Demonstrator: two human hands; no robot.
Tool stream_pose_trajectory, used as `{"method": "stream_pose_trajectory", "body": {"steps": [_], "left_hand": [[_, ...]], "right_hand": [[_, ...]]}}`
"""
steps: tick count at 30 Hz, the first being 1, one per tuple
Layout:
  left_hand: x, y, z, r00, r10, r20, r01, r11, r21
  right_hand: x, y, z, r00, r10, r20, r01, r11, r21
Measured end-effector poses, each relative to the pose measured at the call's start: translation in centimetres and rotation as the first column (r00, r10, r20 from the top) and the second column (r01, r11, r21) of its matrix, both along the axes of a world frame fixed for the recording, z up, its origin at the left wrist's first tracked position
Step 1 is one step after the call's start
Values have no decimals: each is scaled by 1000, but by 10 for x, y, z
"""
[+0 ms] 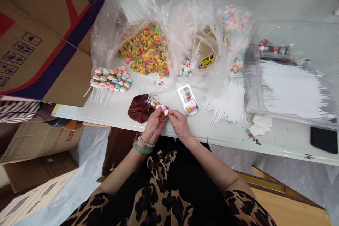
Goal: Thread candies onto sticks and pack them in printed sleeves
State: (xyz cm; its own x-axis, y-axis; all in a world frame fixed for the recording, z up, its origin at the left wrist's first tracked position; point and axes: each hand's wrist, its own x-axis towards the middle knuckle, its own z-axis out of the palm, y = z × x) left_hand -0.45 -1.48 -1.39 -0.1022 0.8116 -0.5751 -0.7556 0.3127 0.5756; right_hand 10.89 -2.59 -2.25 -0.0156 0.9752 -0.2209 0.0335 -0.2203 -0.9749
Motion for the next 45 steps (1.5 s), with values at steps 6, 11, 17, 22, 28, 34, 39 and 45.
{"method": "stream_pose_trajectory", "body": {"steps": [6, 11, 17, 22, 28, 34, 39, 45], "left_hand": [[-17, 15, 2, 999, 16, 45, -14, 999, -30], [-27, 20, 3, 997, 27, -79, -30, 999, -36], [-35, 17, 8, 964, -15, -264, 7, 1000, -29], [-37, 17, 12, 933, -96, -348, 72, 994, -82], [-34, 15, 12, 953, -91, -288, 88, 996, -23], [-31, 13, 13, 970, -114, -216, 125, 991, 42], [-27, 9, 13, 966, -148, -212, 169, 982, 87], [-17, 6, 16, 940, -151, -307, 191, 976, 106]], "right_hand": [[2, 3, -2, 991, -33, -130, 13, 989, -150], [8, 10, 4, 976, -35, -213, -18, 969, -245], [15, 13, -1, 983, 104, -152, -130, 976, -174], [21, 9, -2, 919, 234, 318, -254, 967, 22], [24, 7, 13, 794, 258, 550, -373, 922, 107], [20, 9, 9, 966, 242, 92, -220, 955, -201], [12, 3, -1, 987, 160, 27, -149, 961, -235], [4, -1, -7, 998, 57, 36, -51, 987, -149]]}}
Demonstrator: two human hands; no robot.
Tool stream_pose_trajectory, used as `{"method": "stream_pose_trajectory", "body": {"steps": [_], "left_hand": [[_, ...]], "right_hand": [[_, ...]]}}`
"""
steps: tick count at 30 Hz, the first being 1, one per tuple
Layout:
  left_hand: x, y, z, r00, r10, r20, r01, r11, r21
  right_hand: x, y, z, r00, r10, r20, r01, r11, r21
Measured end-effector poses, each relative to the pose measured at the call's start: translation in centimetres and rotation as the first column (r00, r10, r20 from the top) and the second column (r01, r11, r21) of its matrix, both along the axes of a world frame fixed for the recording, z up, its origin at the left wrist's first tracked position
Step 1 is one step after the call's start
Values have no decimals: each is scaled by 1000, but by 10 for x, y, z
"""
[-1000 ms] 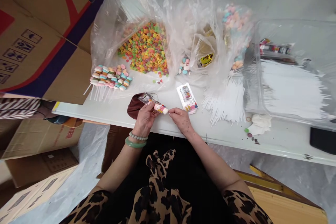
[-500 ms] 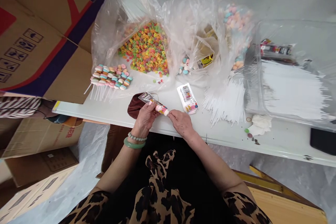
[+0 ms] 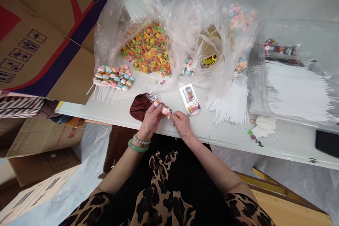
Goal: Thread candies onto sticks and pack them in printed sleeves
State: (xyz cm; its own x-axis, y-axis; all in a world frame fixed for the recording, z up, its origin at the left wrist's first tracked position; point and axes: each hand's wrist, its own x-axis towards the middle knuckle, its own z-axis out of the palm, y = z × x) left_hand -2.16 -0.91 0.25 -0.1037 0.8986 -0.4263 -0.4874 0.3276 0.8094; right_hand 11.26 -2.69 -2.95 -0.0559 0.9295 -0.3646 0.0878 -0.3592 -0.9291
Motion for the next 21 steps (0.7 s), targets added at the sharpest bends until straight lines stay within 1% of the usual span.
{"method": "stream_pose_trajectory", "body": {"steps": [3, 5, 7, 9, 11, 13, 15, 17, 19, 21], "left_hand": [[3, 1, -1, 1000, 2, 15, -2, 1000, -3], [3, 1, -2, 998, -7, 67, 9, 1000, -22], [3, 2, -3, 991, -18, 133, 24, 999, -41], [2, 2, -3, 983, -46, 175, 55, 997, -48], [2, 1, -4, 981, -79, 177, 91, 994, -60], [2, 0, -5, 986, -85, 143, 98, 991, -87], [2, 0, -6, 996, -39, 85, 48, 993, -108], [1, 1, -5, 999, -1, 44, 5, 995, -101], [0, 2, -4, 998, 5, 65, 0, 997, -77], [-1, 3, -2, 989, -12, 145, 21, 998, -62]], "right_hand": [[-2, 0, 2, 999, -31, 15, 30, 996, 79], [-3, 0, 5, 999, -36, -14, 37, 994, 103], [-3, 2, 7, 994, -45, -104, 51, 998, 49], [-2, 4, 9, 973, -78, -217, 67, 996, -58], [0, 7, 11, 949, -104, -299, 60, 987, -151], [2, 7, 12, 938, -94, -334, 29, 981, -193], [4, 6, 13, 947, -49, -318, -10, 984, -179], [6, 4, 14, 969, -1, -248, -29, 993, -115], [8, 1, 15, 983, 22, -184, -33, 998, -58], [9, 1, 17, 981, 29, -192, -42, 997, -61]]}}
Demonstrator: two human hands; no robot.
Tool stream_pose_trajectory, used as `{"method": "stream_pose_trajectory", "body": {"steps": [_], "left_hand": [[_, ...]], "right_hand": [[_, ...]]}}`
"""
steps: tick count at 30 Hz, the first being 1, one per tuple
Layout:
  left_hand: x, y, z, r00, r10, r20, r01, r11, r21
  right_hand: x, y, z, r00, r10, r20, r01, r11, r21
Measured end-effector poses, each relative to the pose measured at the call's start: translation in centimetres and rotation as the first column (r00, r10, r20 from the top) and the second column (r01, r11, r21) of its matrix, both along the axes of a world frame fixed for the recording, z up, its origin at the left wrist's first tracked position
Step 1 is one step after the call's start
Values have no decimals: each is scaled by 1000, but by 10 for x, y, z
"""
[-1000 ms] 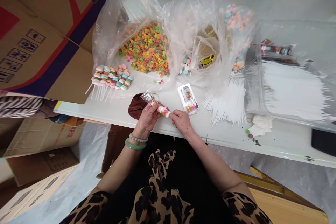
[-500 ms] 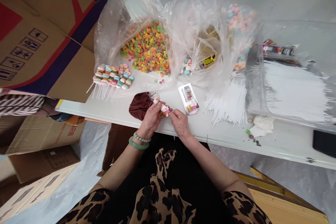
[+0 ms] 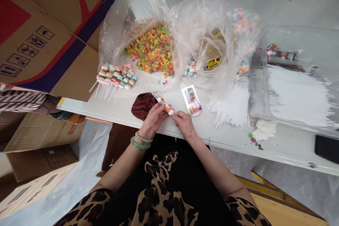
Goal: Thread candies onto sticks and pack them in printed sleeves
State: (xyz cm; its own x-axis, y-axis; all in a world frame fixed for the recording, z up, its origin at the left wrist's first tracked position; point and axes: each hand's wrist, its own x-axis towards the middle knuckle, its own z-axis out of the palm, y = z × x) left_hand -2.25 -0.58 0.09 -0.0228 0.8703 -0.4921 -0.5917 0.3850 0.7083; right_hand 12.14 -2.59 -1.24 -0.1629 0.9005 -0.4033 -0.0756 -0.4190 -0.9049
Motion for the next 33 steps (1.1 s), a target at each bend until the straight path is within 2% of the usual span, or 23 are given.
{"method": "stream_pose_trajectory", "body": {"steps": [3, 7, 10, 12, 15, 17, 19, 22, 28, 33], "left_hand": [[2, 1, 1, 996, -4, 93, 5, 1000, -10], [8, -1, -2, 995, 99, 28, -100, 995, 12], [10, -2, -2, 989, 140, -41, -140, 990, -7], [8, -2, 0, 994, 105, -33, -106, 994, -22], [1, -1, 3, 999, 6, 51, -4, 999, -37], [-3, 0, 3, 996, -45, 71, 49, 997, -52], [-4, 0, 3, 998, -47, 44, 49, 997, -54], [-1, -1, 4, 1000, 8, -17, -8, 1000, -26], [6, -3, 11, 987, 7, -160, -2, 999, 32], [6, -3, 5, 976, 98, -196, -102, 995, -10]], "right_hand": [[1, 1, 3, 998, 55, -36, -56, 997, -52], [2, 2, 5, 959, 180, 219, -189, 982, 22], [2, 3, 5, 922, 179, 342, -217, 973, 76], [3, 4, 5, 946, 153, 285, -179, 981, 69], [5, 8, 6, 992, 114, 47, -111, 992, -60], [7, 10, 7, 991, 96, -99, -111, 981, -162], [9, 10, 8, 981, 95, -167, -127, 972, -198], [10, 8, 10, 977, 125, -171, -155, 973, -171], [9, 5, 4, 983, 166, -74, -174, 977, -119], [-1, 2, -5, 989, 135, -53, -141, 981, -134]]}}
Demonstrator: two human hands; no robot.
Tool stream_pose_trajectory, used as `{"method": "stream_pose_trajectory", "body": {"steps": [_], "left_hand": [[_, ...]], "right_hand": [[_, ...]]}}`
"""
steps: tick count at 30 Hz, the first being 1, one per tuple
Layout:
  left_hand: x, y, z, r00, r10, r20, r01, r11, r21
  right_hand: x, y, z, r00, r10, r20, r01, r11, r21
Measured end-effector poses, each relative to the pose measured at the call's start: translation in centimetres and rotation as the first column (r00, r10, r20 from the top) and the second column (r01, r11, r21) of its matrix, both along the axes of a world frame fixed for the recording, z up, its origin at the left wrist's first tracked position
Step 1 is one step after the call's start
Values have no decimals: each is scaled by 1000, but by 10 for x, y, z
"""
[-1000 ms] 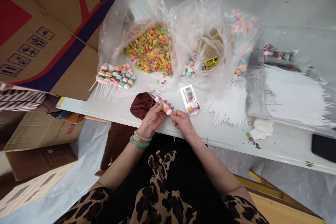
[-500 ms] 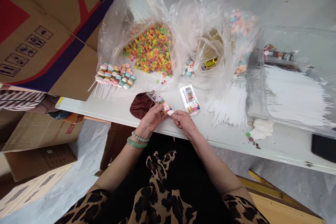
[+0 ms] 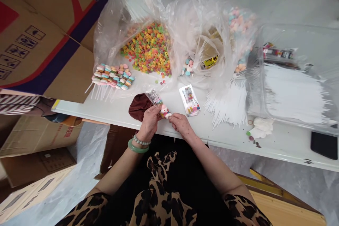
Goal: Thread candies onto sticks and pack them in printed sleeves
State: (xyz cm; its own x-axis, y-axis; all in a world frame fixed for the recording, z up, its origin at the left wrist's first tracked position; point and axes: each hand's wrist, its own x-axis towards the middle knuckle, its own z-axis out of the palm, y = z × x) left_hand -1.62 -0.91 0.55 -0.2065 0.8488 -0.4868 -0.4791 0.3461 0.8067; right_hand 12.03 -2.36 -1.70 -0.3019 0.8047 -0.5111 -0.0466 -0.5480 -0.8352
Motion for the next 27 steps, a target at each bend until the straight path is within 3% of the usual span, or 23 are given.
{"method": "stream_pose_trajectory", "body": {"steps": [4, 11, 16, 21, 24, 27], "left_hand": [[1, -1, -5, 997, 70, -21, -71, 997, -36], [3, -2, 0, 1000, 21, -14, -21, 1000, -6], [8, -4, 0, 999, 37, -18, -38, 999, -18], [14, -5, -3, 995, 64, -77, -60, 997, 58], [16, -5, -5, 997, 39, -64, -36, 999, 38], [18, -5, -5, 997, 72, -10, -72, 997, -5]], "right_hand": [[-6, -4, -4, 999, 22, 43, -23, 999, 28], [0, 1, 3, 993, 86, 83, -91, 994, 55], [-6, 2, 3, 987, 36, 157, -36, 999, -2], [-11, 2, 1, 979, -10, 204, 13, 1000, -11], [-7, 2, 0, 978, 14, 208, -20, 999, 26], [-2, -3, 0, 888, -35, 459, -79, 971, 227]]}}
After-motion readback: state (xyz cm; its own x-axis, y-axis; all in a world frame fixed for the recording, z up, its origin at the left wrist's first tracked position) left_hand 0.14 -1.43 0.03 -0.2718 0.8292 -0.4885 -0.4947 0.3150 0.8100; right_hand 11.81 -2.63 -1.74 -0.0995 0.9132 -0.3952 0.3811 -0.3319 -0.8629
